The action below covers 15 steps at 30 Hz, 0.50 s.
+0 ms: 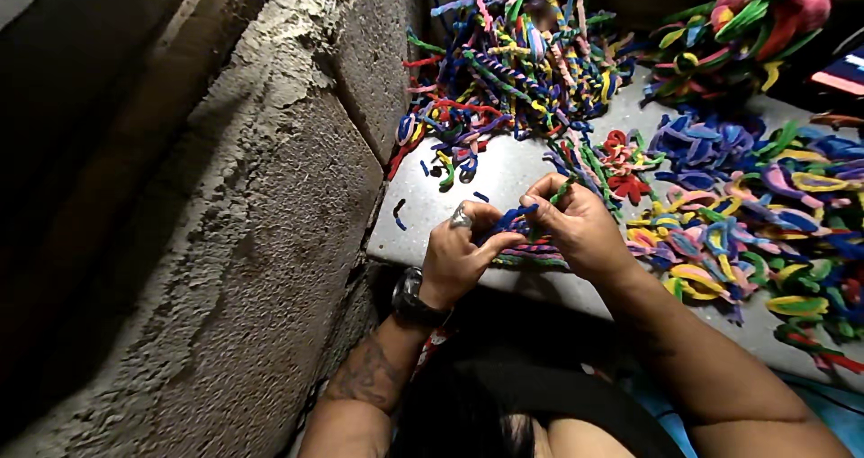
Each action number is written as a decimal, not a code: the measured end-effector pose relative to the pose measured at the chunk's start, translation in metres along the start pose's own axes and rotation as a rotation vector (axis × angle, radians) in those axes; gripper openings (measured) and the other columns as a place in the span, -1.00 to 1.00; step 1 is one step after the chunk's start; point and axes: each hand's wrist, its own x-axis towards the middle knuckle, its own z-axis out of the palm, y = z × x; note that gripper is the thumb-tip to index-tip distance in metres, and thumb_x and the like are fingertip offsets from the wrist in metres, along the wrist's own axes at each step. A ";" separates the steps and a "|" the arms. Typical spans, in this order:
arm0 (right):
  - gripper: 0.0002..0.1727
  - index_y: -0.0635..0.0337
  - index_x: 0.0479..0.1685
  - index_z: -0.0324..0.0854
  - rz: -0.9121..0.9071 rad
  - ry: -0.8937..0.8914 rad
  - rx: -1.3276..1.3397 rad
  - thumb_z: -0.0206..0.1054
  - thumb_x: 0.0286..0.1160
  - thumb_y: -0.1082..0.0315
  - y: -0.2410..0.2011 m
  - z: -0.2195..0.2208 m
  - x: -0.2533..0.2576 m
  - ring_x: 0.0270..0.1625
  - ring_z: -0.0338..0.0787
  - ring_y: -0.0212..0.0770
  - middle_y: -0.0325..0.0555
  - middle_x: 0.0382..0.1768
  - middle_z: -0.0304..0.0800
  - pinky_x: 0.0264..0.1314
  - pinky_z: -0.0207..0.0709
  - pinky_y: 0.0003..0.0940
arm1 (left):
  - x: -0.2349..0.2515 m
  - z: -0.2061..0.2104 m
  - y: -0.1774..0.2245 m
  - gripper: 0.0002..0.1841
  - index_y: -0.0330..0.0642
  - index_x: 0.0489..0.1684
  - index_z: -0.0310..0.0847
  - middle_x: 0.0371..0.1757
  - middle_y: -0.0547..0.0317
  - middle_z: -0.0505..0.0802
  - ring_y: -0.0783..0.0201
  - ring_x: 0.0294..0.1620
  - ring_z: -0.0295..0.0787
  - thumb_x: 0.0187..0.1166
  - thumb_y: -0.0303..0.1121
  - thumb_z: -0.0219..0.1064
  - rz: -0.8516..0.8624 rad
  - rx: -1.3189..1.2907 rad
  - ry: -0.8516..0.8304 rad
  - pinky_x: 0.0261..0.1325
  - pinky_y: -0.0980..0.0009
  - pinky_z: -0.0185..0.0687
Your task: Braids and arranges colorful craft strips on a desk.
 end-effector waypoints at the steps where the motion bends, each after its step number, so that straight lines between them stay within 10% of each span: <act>1: -0.96 0.00 -0.17 0.56 -0.006 -0.003 0.000 0.25 0.66 0.36 -0.001 0.000 0.000 -0.52 0.58 -0.62 -0.47 -0.49 0.63 -0.44 0.51 -0.72 | 0.000 0.001 -0.004 -0.74 -0.40 -0.16 0.68 -0.28 0.09 0.86 0.48 -0.29 0.77 0.33 -0.47 0.60 0.136 0.117 0.055 -0.13 0.58 0.72; 5: -0.95 0.00 -0.18 0.55 -0.010 -0.015 0.006 0.27 0.64 0.37 -0.003 0.001 -0.003 -0.52 0.56 -0.62 -0.47 -0.49 0.61 -0.42 0.50 -0.73 | 0.003 -0.005 -0.009 -0.83 -0.39 -0.25 0.82 -0.32 -0.01 0.90 0.36 -0.32 0.83 0.54 -0.41 0.45 0.372 0.361 0.136 -0.17 0.48 0.73; 15: -0.94 0.03 -0.19 0.57 -0.005 -0.044 -0.009 0.25 0.68 0.34 0.002 0.006 -0.008 -0.52 0.59 -0.61 -0.46 -0.51 0.61 -0.40 0.54 -0.69 | 0.012 0.001 -0.002 -0.90 -0.10 -0.21 0.76 -0.18 0.45 0.74 0.59 -0.20 0.69 0.66 -0.46 0.32 -0.150 -0.273 0.111 -0.07 0.63 0.70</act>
